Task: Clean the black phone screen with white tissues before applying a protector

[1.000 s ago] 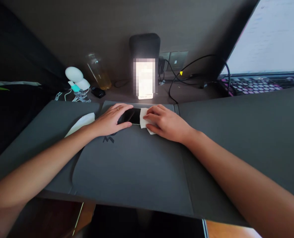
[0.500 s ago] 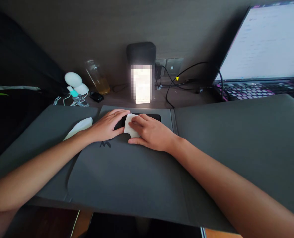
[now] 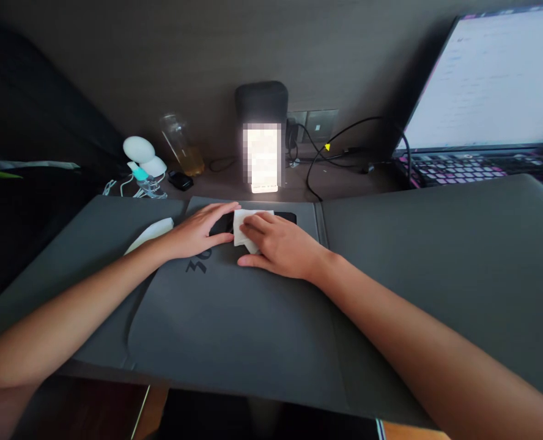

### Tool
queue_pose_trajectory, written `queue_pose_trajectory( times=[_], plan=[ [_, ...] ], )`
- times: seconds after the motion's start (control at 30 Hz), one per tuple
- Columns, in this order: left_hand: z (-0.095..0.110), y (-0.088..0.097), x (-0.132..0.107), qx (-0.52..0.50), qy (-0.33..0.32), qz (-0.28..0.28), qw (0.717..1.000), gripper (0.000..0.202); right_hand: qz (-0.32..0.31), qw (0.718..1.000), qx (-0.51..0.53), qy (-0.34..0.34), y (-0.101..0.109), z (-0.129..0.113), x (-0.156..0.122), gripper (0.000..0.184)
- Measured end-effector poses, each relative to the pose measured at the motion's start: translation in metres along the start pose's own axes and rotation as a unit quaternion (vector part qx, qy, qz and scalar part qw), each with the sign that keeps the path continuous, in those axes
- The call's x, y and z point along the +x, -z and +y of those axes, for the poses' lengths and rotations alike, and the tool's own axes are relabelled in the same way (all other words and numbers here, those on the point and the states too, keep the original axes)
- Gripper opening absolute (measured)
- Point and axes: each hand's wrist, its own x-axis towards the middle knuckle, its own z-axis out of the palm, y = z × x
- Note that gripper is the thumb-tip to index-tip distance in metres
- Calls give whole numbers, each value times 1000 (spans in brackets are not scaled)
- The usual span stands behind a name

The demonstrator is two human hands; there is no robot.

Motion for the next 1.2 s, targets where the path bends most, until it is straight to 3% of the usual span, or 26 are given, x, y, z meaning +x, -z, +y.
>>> queue_pose_trajectory(
  times=[0.2, 0.43, 0.93, 1.2],
  plan=[
    [-2, -2, -1, -4, 18, 55, 998, 57, 16, 1000, 8, -25, 4, 9, -6, 36],
    [-4, -3, 0, 12, 3, 89, 996, 39, 39, 997, 57, -41, 1, 18, -11, 31],
    [-2, 0, -1, 63, -32, 34, 997, 42, 36, 998, 40, -26, 2, 21, -11, 31],
    [-3, -2, -2, 62, -35, 37, 997, 44, 43, 998, 46, -19, 2, 20, -8, 29]
  ],
)
